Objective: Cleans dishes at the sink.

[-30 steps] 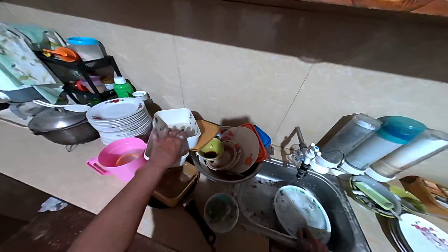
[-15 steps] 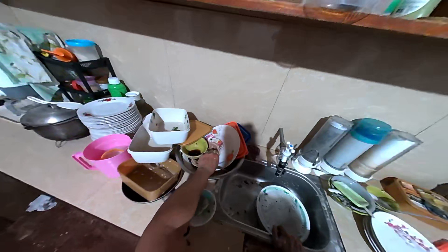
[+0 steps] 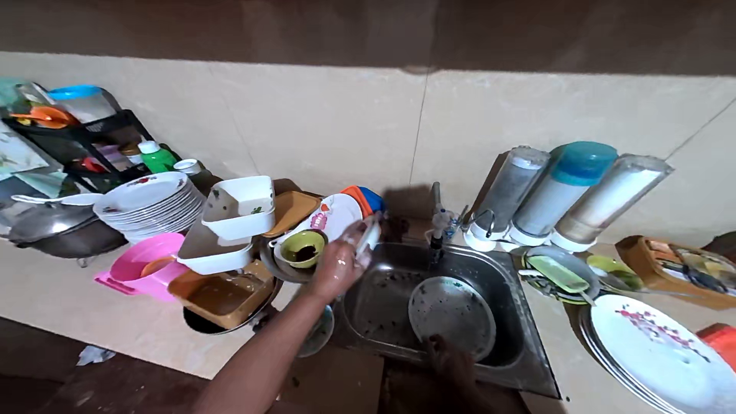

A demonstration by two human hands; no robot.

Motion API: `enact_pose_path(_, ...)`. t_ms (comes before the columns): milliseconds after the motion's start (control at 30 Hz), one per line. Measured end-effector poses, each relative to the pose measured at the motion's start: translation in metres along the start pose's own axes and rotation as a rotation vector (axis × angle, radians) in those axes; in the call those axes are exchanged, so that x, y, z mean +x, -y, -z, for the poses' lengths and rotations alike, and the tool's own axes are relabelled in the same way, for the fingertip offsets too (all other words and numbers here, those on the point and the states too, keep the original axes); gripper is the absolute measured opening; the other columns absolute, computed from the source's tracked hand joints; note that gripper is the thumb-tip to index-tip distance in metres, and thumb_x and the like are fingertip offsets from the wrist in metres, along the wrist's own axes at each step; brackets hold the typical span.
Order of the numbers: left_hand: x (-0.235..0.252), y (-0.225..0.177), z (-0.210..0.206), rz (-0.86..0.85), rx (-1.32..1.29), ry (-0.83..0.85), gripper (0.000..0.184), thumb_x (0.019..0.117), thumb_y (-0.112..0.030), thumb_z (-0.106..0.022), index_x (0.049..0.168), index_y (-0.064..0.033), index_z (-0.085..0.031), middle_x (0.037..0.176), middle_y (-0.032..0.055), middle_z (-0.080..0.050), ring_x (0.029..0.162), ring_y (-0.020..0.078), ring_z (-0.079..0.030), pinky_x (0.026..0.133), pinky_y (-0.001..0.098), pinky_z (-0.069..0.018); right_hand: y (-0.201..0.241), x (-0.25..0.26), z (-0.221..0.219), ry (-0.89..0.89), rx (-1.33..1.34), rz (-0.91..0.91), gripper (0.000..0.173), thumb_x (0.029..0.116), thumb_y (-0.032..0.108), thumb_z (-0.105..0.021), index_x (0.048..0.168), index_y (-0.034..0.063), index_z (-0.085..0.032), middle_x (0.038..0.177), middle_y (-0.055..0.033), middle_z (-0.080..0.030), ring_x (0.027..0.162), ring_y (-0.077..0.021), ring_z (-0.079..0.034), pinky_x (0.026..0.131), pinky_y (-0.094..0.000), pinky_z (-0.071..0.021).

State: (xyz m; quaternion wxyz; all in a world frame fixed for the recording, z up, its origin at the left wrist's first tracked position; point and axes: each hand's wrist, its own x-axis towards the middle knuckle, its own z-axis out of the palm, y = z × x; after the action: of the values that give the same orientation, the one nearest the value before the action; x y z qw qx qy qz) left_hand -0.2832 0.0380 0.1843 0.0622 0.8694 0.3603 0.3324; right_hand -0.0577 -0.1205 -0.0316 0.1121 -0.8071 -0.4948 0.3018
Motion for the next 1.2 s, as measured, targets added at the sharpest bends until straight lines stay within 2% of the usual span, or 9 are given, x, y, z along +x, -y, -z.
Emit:
enact_pose_path(100,-0.020,-0.047,-0.028,-0.130,0.030,0.265,0.034,0.1002,-0.021,-0.060,0.128,-0.0044,-0.069,0.132,0.0170,-0.068,0.123,0.0326,-0.066,0.104,0.0498,-0.0534,-0.012,0.021,0.013,0.125,0.733,0.050,0.065,0.1121,0.044,-0.016,0.142,0.0005,-0.054,0.122,-0.0198,-0.069,0.102,-0.0291,-0.069,0.090,-0.0471,-0.0544)
enact_pose_path(167,-0.036,-0.071,-0.060,-0.212,0.136,0.493,0.033,0.1015,-0.022,-0.057,0.127,-0.0060,-0.070,0.126,0.0185,-0.069,0.120,0.0359,-0.066,0.102,0.0520,-0.0514,-0.016,0.022,0.024,0.195,1.140,0.082,0.093,0.1014,0.057,0.013,0.150,-0.0041,-0.038,0.124,-0.0252,-0.067,0.096,-0.0303,-0.070,0.082,-0.0446,-0.0559)
enact_pose_path(233,-0.053,-0.086,-0.093,-0.278,0.136,0.725,0.035,0.1060,-0.019,-0.051,0.134,-0.0029,-0.065,0.133,0.0211,-0.066,0.126,0.0399,-0.062,0.105,0.0556,-0.0482,-0.020,0.019,0.034,0.189,1.395,0.040,0.107,0.0911,0.071,0.020,0.154,-0.0006,-0.029,0.120,-0.0264,-0.067,0.093,-0.0316,-0.071,0.079,-0.0465,-0.0580)
enact_pose_path(333,-0.082,-0.088,-0.145,-0.311,-0.030,0.839,0.035,0.1070,-0.015,-0.049,0.132,0.0041,-0.064,0.135,0.0258,-0.064,0.130,0.0433,-0.058,0.112,0.0570,-0.0420,-0.038,0.019,0.030,0.118,1.520,0.079,0.064,0.1108,0.042,-0.009,0.144,-0.0008,-0.043,0.123,-0.0178,-0.065,0.105,-0.0229,-0.067,0.089,-0.0421,-0.0578)
enact_pose_path(433,-0.100,-0.077,-0.188,-0.310,-0.037,0.828,0.033,0.1059,-0.015,-0.051,0.130,0.0012,-0.066,0.136,0.0228,-0.064,0.132,0.0410,-0.057,0.114,0.0549,-0.0414,-0.046,0.029,0.029,-0.042,1.415,-0.012,0.038,0.1114,0.022,-0.037,0.133,-0.0026,-0.056,0.114,-0.0153,-0.068,0.099,-0.0183,-0.067,0.087,-0.0374,-0.0568)
enact_pose_path(600,-0.090,-0.057,-0.218,-0.196,-0.087,0.778,0.032,0.1021,-0.020,-0.059,0.127,-0.0013,-0.068,0.132,0.0226,-0.065,0.130,0.0400,-0.058,0.114,0.0520,-0.0418,-0.044,0.040,0.029,-0.250,1.506,-0.076,0.039,0.1118,0.022,-0.038,0.138,-0.0042,-0.052,0.116,-0.0174,-0.066,0.098,-0.0180,-0.066,0.086,-0.0362,-0.0567)
enact_pose_path(700,-0.093,-0.045,-0.227,-0.064,-0.089,0.862,0.034,0.1032,-0.018,-0.054,0.130,-0.0015,-0.067,0.136,0.0218,-0.064,0.135,0.0383,-0.054,0.119,0.0507,-0.0363,-0.046,0.048,0.024,-0.384,1.516,-0.093,0.034,0.1105,0.020,-0.044,0.132,-0.0026,-0.055,0.100,-0.0136,-0.066,0.081,-0.0142,-0.065,0.072,-0.0322,-0.0569)
enact_pose_path(900,-0.094,-0.051,-0.208,0.230,-0.044,0.794,0.038,0.1060,-0.014,-0.046,0.139,0.0004,-0.059,0.140,0.0232,-0.061,0.133,0.0388,-0.055,0.115,0.0512,-0.0399,-0.051,0.059,0.024,-0.518,1.634,-0.172,0.039,0.1102,0.017,-0.043,0.145,-0.0020,-0.045,0.128,-0.0217,-0.060,0.110,-0.0235,-0.063,0.094,-0.0412,-0.0541)
enact_pose_path(1200,-0.091,-0.046,-0.199,0.347,0.005,0.847,0.035,0.1071,-0.022,-0.045,0.130,-0.0009,-0.061,0.120,0.0226,-0.068,0.116,0.0384,-0.066,0.101,0.0540,-0.0505,-0.061,0.065,0.024,-0.861,1.397,-0.174,0.036,0.1080,0.008,-0.045,0.140,-0.0081,-0.049,0.131,-0.0238,-0.059,0.115,-0.0208,-0.062,0.100,-0.0343,-0.0510)
